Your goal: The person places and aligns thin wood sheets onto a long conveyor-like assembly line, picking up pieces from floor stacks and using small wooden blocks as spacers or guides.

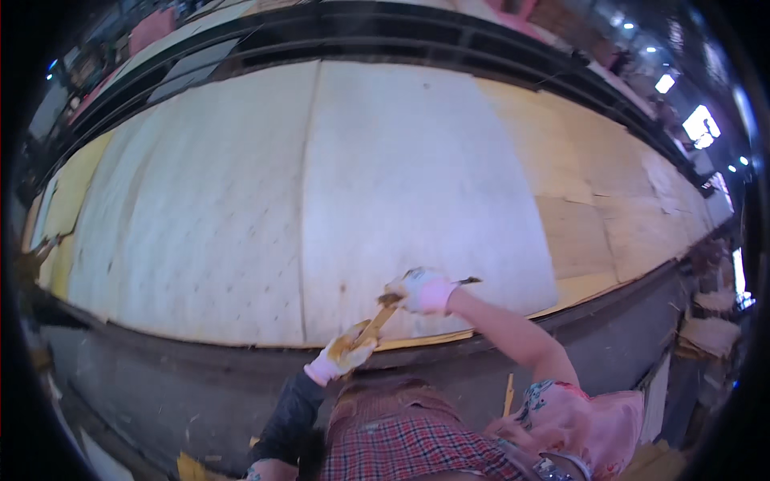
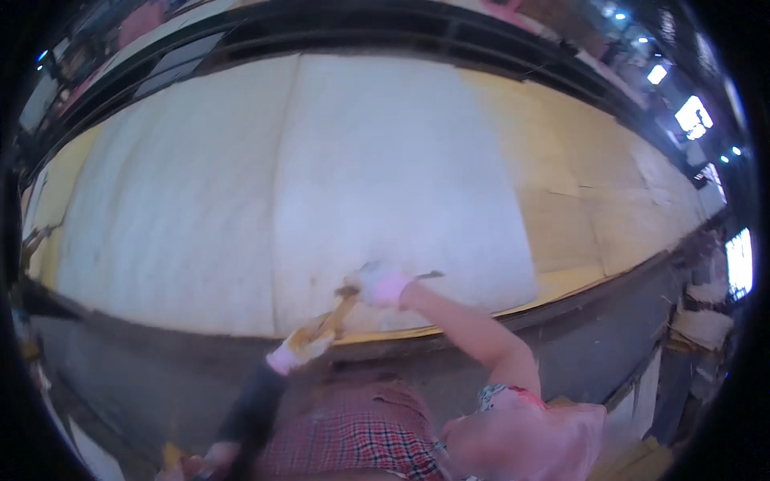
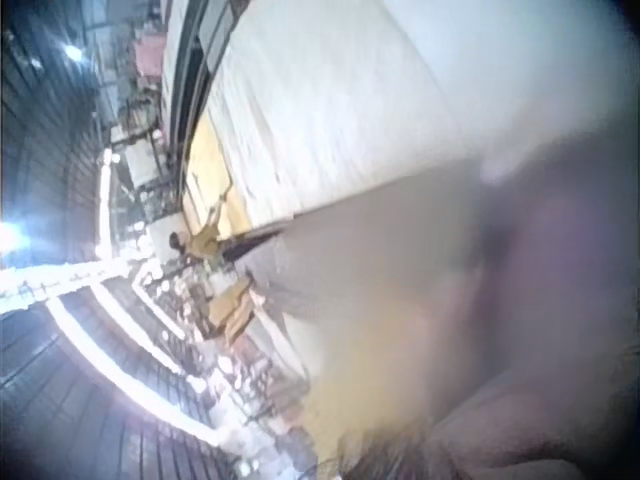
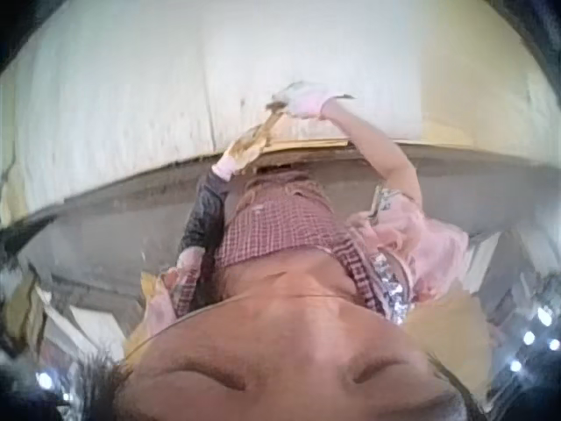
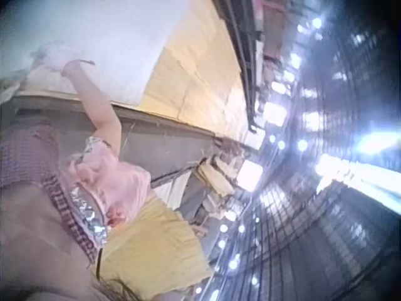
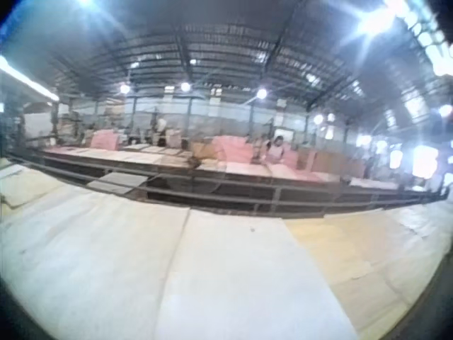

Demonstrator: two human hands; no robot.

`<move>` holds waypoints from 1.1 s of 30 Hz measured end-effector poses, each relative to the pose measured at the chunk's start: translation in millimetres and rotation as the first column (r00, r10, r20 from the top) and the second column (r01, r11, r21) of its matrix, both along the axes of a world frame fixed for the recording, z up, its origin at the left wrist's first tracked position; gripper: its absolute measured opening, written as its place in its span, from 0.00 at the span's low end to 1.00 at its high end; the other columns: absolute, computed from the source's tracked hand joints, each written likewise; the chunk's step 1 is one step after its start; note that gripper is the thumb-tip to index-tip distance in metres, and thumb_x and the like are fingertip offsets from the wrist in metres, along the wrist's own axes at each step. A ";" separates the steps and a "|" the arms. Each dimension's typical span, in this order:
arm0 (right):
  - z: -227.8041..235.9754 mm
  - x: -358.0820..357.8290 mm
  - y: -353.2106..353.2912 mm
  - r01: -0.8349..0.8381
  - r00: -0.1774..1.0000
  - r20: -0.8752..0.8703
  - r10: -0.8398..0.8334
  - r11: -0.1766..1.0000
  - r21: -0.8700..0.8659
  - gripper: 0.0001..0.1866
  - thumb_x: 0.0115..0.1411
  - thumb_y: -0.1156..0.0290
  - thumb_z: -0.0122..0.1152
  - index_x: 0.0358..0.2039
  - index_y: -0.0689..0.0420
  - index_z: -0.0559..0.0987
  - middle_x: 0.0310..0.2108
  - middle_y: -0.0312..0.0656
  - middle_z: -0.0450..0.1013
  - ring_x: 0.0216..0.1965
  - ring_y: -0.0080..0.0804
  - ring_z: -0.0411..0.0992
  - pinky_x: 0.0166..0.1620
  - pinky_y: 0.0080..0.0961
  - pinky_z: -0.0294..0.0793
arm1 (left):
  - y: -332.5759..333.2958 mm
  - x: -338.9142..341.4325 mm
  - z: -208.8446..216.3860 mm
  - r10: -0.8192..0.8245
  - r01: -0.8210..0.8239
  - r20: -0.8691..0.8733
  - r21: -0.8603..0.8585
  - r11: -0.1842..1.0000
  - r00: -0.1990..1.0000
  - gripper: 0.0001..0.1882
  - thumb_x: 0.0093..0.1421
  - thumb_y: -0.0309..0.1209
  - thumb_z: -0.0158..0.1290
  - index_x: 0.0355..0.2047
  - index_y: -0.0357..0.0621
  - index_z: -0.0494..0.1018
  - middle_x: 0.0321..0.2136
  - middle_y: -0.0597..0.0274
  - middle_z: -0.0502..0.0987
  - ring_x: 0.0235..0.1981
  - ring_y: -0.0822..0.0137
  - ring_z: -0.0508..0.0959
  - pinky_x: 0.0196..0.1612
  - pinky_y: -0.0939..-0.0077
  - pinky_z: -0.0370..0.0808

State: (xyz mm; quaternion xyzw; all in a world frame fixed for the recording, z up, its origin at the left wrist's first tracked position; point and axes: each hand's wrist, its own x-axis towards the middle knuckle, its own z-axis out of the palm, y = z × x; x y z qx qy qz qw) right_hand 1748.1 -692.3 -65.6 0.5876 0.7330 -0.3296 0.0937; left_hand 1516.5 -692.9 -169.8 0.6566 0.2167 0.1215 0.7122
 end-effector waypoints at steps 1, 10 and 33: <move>-5.7 3.7 -7.1 0.026 0.999 0.030 -0.026 1.000 0.005 0.14 0.50 0.66 0.52 0.38 0.57 0.72 0.34 0.46 0.72 0.39 0.39 0.70 0.39 0.31 0.69 | 3.8 15.1 5.8 -0.014 0.009 -0.053 -0.100 0.995 0.999 0.21 0.58 0.41 0.44 0.44 0.38 0.63 0.36 0.61 0.71 0.33 0.71 0.73 0.35 0.78 0.71; -4.7 39.9 -29.1 0.330 0.940 -0.110 -0.323 0.777 0.536 0.10 0.50 0.70 0.48 0.34 0.55 0.70 0.27 0.45 0.70 0.30 0.39 0.71 0.33 0.35 0.70 | 32.7 158.9 37.2 0.255 -0.286 -0.148 -0.256 0.923 0.956 0.11 0.59 0.37 0.41 0.34 0.43 0.66 0.22 0.61 0.72 0.15 0.73 0.72 0.13 0.81 0.65; 41.5 477.6 319.5 0.381 0.783 0.178 -0.596 0.685 0.621 0.18 0.51 0.54 0.51 0.37 0.52 0.75 0.35 0.46 0.73 0.39 0.41 0.70 0.42 0.32 0.68 | 282.3 380.5 -89.7 0.330 0.457 -0.687 0.697 0.553 0.648 0.44 0.48 0.44 0.54 0.59 0.45 0.43 0.59 0.44 0.44 0.40 0.50 0.73 0.37 0.61 0.72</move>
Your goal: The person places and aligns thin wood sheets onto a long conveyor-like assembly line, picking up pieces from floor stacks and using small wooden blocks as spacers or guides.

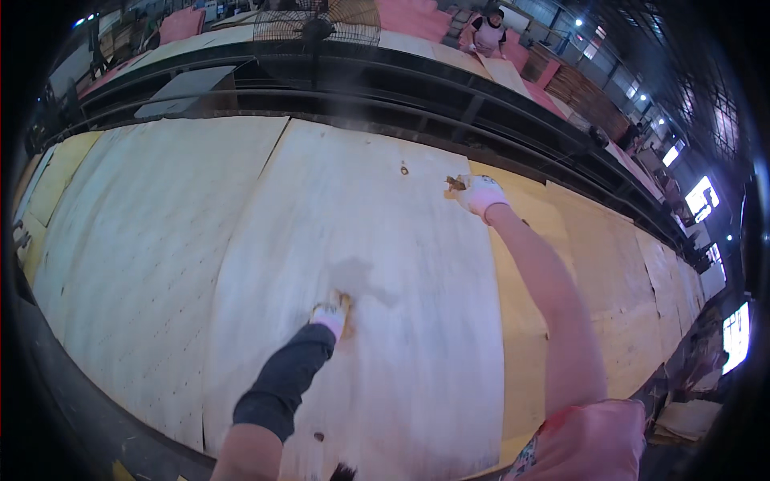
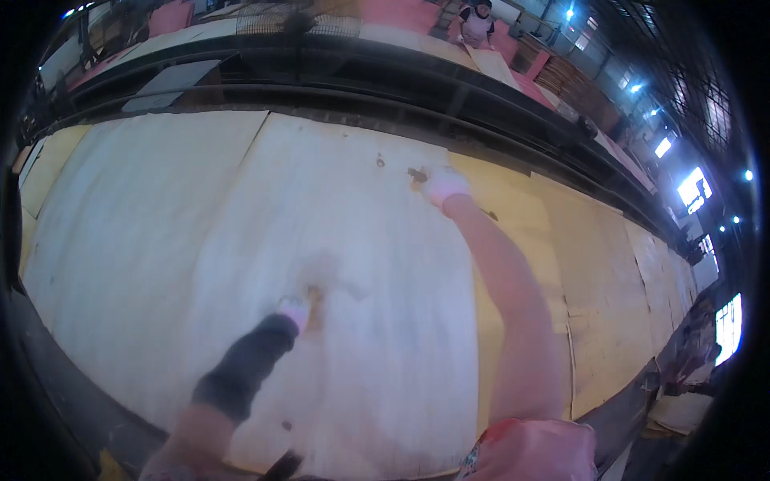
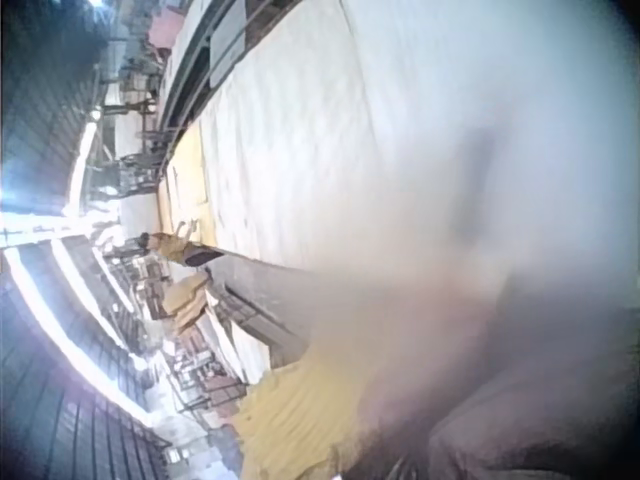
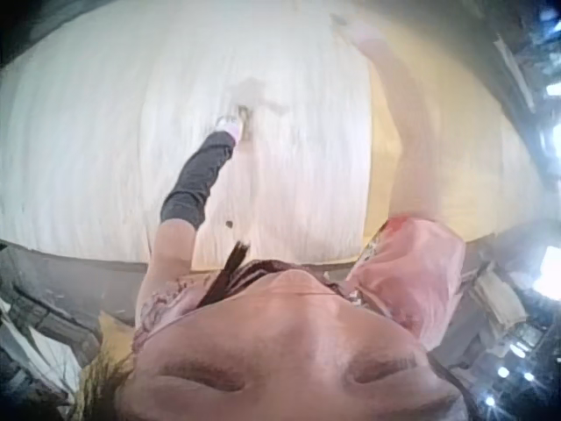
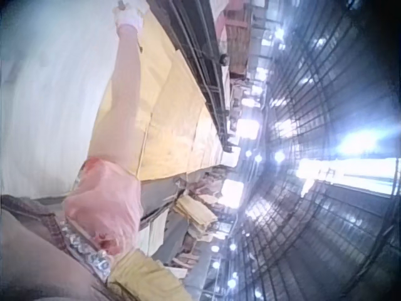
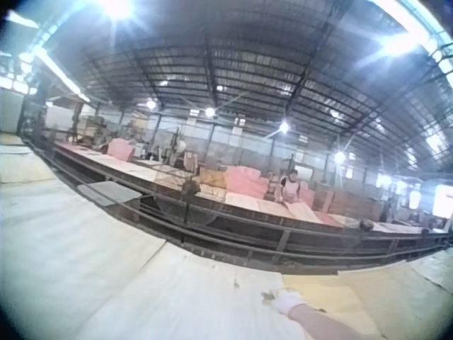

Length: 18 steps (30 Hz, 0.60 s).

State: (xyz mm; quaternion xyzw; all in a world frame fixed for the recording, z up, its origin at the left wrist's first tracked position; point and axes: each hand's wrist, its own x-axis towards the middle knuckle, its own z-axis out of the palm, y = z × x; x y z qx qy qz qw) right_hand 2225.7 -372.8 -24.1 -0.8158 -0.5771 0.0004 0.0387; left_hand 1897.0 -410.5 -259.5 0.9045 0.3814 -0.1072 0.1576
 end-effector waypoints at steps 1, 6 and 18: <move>-14.7 5.7 29.2 0.025 1.000 -0.003 -0.025 1.000 -0.011 0.18 0.50 0.54 0.51 0.37 0.51 0.75 0.36 0.47 0.73 0.41 0.43 0.70 0.43 0.34 0.67 | 3.9 -2.0 -16.2 0.031 -0.033 -0.068 -0.023 0.999 0.997 0.42 0.49 0.41 0.54 0.59 0.44 0.44 0.59 0.44 0.44 0.39 0.50 0.74 0.36 0.60 0.72; -103.4 55.3 142.7 0.100 0.984 0.142 -0.107 0.993 0.060 0.13 0.52 0.61 0.48 0.36 0.51 0.75 0.37 0.45 0.73 0.40 0.43 0.71 0.42 0.35 0.69 | -2.4 16.0 -12.1 0.124 -0.143 -0.124 -0.155 0.978 0.984 0.34 0.55 0.35 0.44 0.59 0.43 0.44 0.58 0.43 0.47 0.34 0.56 0.76 0.34 0.63 0.72; -273.0 59.8 294.4 0.137 0.919 0.365 -0.152 0.988 0.067 0.13 0.57 0.64 0.43 0.36 0.51 0.76 0.38 0.41 0.73 0.42 0.38 0.70 0.39 0.33 0.72 | 17.8 -7.8 -27.1 0.124 -0.095 0.136 -0.199 0.975 0.983 0.28 0.53 0.37 0.46 0.54 0.42 0.55 0.52 0.44 0.56 0.26 0.53 0.75 0.31 0.60 0.72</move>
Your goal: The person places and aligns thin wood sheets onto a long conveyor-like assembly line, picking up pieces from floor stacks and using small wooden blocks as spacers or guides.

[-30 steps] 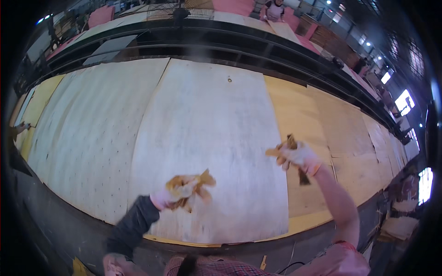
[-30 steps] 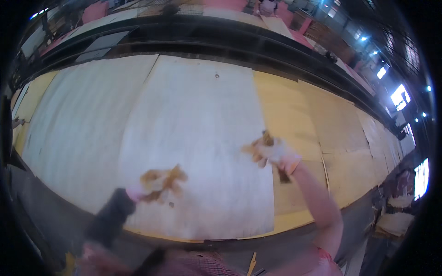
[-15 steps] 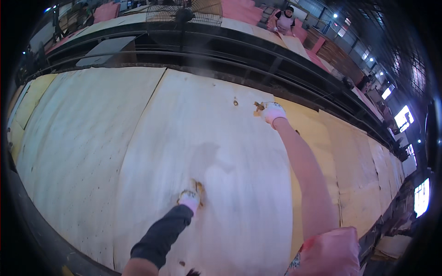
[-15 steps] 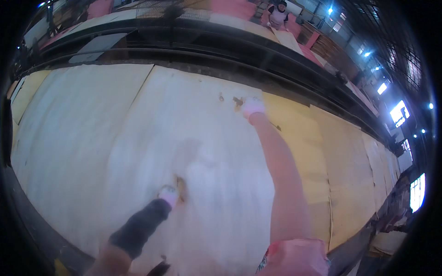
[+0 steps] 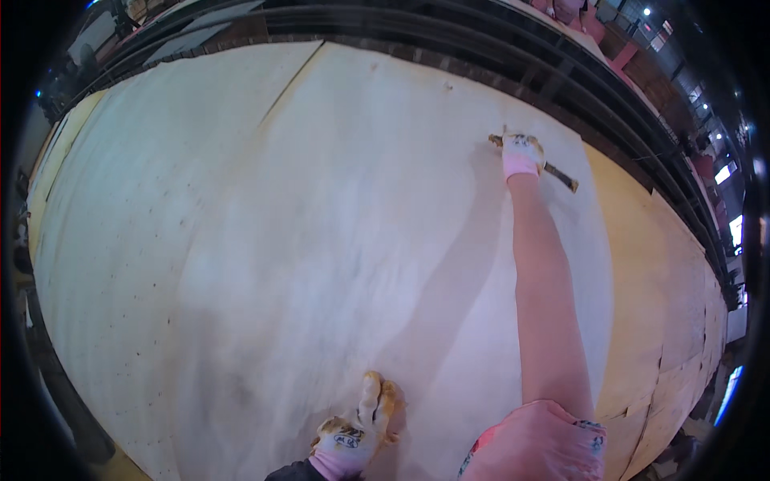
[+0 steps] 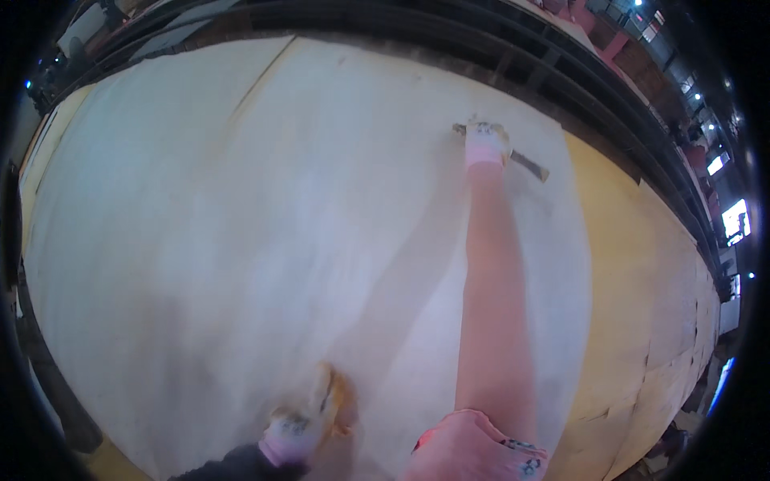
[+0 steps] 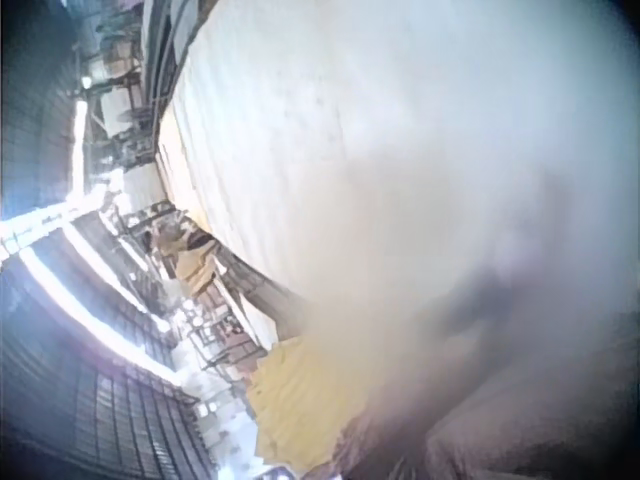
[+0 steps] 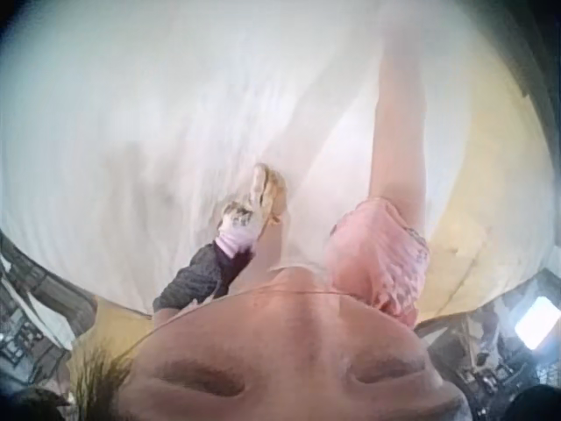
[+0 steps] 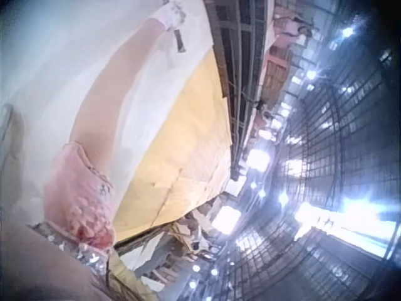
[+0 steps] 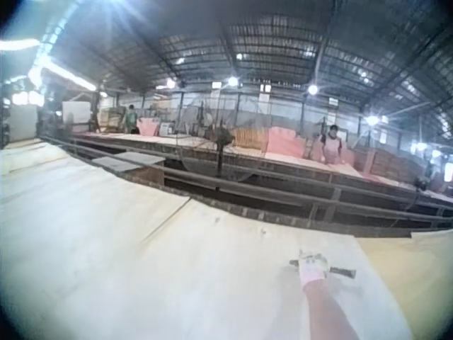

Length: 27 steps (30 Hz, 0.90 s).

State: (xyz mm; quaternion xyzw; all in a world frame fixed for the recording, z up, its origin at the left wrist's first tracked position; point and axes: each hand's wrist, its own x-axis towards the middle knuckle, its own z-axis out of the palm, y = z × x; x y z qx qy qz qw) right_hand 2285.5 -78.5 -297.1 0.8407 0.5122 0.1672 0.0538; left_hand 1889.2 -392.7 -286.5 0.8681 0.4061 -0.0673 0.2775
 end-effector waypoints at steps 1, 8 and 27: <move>-5.7 5.4 1.0 -0.015 0.999 0.038 0.016 1.000 -0.016 0.14 0.58 0.64 0.41 0.36 0.52 0.76 0.38 0.40 0.73 0.42 0.37 0.70 0.39 0.33 0.72 | 1.3 4.3 -3.9 0.023 -0.023 0.044 -0.014 1.000 0.999 0.25 0.53 0.32 0.46 0.52 0.41 0.59 0.46 0.46 0.65 0.25 0.55 0.75 0.33 0.65 0.72; 5.5 20.6 14.9 -0.019 0.974 -0.227 -0.014 0.990 -0.142 0.16 0.56 0.61 0.45 0.37 0.55 0.76 0.40 0.45 0.72 0.43 0.37 0.70 0.43 0.30 0.70 | 2.2 -3.7 -8.8 0.021 -0.013 0.123 -0.070 0.997 0.992 0.29 0.53 0.37 0.46 0.54 0.43 0.54 0.53 0.46 0.54 0.27 0.53 0.76 0.32 0.60 0.72; 2.2 -176.4 -491.1 -0.594 0.773 -0.635 -0.002 0.351 -0.724 0.16 0.39 0.56 0.66 0.31 0.44 0.80 0.30 0.37 0.75 0.31 0.32 0.72 0.37 0.30 0.71 | -50.8 -40.3 11.2 -0.001 -0.005 -0.044 -0.146 0.989 0.999 0.26 0.48 0.35 0.51 0.49 0.46 0.61 0.40 0.49 0.71 0.27 0.53 0.76 0.32 0.60 0.72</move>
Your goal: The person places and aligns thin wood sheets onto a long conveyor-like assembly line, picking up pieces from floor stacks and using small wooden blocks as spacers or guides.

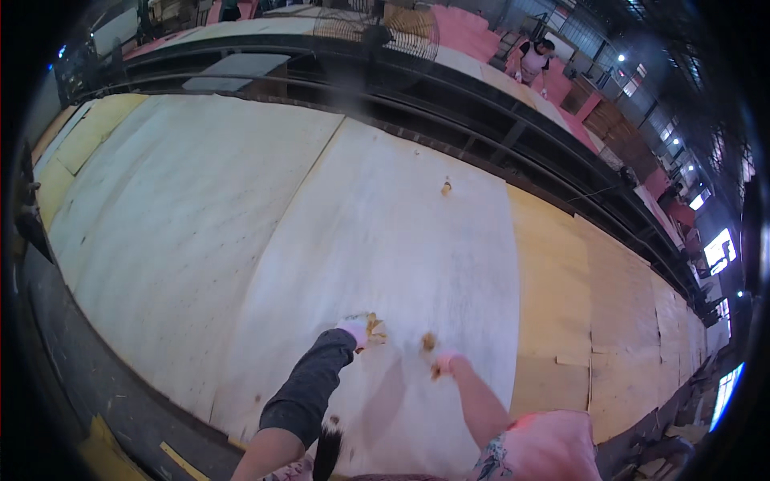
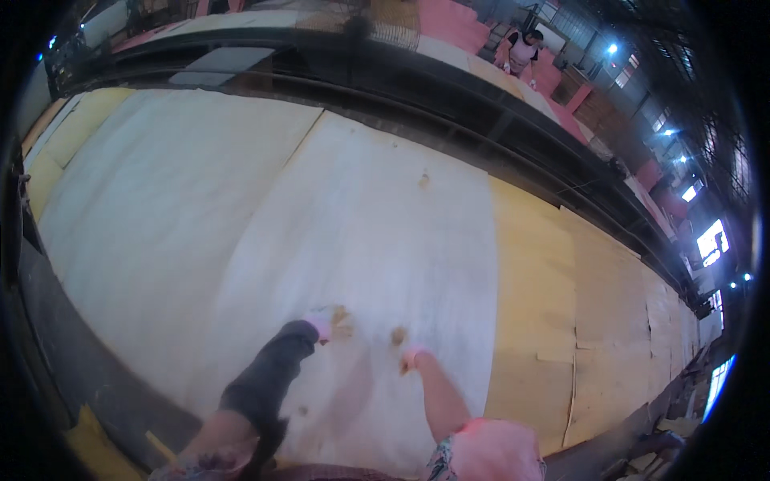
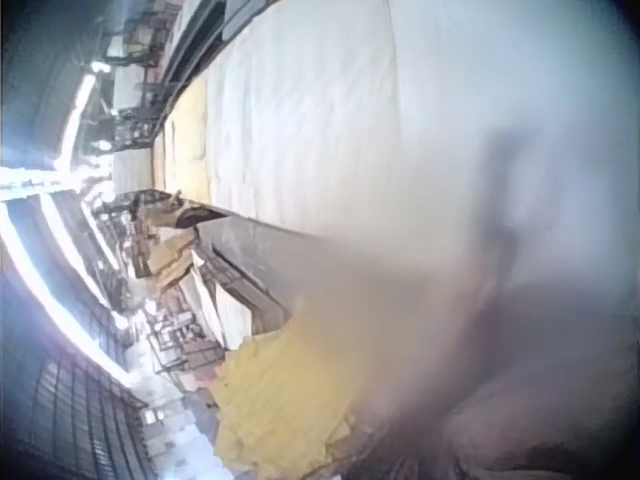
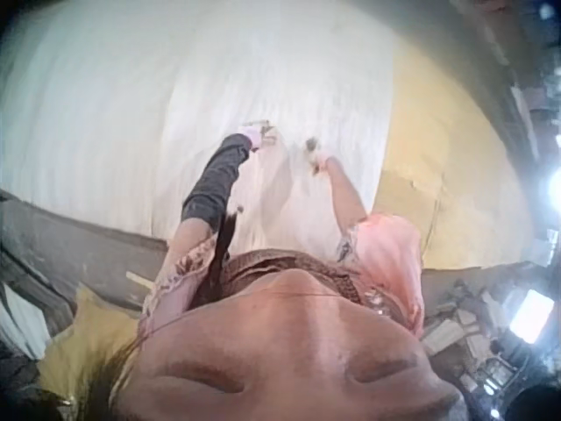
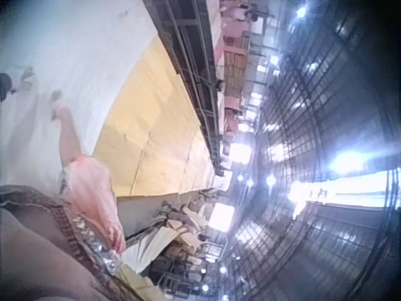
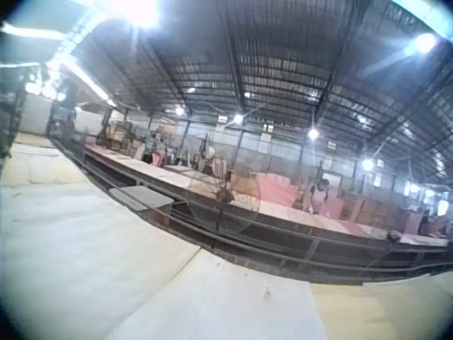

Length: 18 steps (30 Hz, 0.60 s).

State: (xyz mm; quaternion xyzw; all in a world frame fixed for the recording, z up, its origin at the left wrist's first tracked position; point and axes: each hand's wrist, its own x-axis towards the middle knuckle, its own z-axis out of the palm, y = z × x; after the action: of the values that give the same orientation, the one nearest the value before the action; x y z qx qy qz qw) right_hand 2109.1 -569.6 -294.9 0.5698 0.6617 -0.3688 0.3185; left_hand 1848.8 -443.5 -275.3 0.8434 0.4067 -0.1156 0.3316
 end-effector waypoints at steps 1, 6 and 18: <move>-12.1 -10.7 -52.2 0.024 0.999 -0.029 -0.025 0.999 -0.041 0.19 0.37 0.53 0.68 0.31 0.45 0.80 0.29 0.38 0.75 0.31 0.33 0.72 0.36 0.31 0.71 | -17.1 -12.0 -0.8 -0.080 0.025 -0.171 -0.302 0.953 0.982 0.27 0.45 0.34 0.54 0.47 0.46 0.63 0.35 0.49 0.74 0.26 0.53 0.76 0.31 0.59 0.72; 16.2 -100.3 -231.0 0.231 0.973 -0.011 -0.231 0.973 0.002 0.19 0.38 0.61 0.66 0.30 0.58 0.78 0.29 0.46 0.75 0.30 0.37 0.73 0.34 0.31 0.71 | -233.3 -121.9 73.4 0.488 -0.370 0.307 -0.371 0.852 0.817 0.21 0.52 0.39 0.51 0.46 0.47 0.68 0.29 0.52 0.76 0.24 0.65 0.77 0.23 0.71 0.72; -48.3 -137.8 -259.3 -0.343 0.880 -0.188 0.436 0.858 0.383 0.21 0.50 0.59 0.55 0.41 0.58 0.71 0.27 0.47 0.74 0.24 0.39 0.74 0.28 0.34 0.74 | -736.3 -450.0 25.2 0.391 -0.231 0.155 -0.961 -0.155 -0.907 0.18 0.58 0.45 0.46 0.36 0.42 0.73 0.27 0.66 0.76 0.23 0.75 0.74 0.21 0.81 0.70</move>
State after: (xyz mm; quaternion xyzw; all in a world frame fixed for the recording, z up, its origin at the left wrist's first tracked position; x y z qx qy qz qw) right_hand 1971.3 -828.9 -343.2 0.4138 0.8541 -0.2501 0.1918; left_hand 1398.8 -1179.8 -250.1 -0.0850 0.5099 0.7210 0.4613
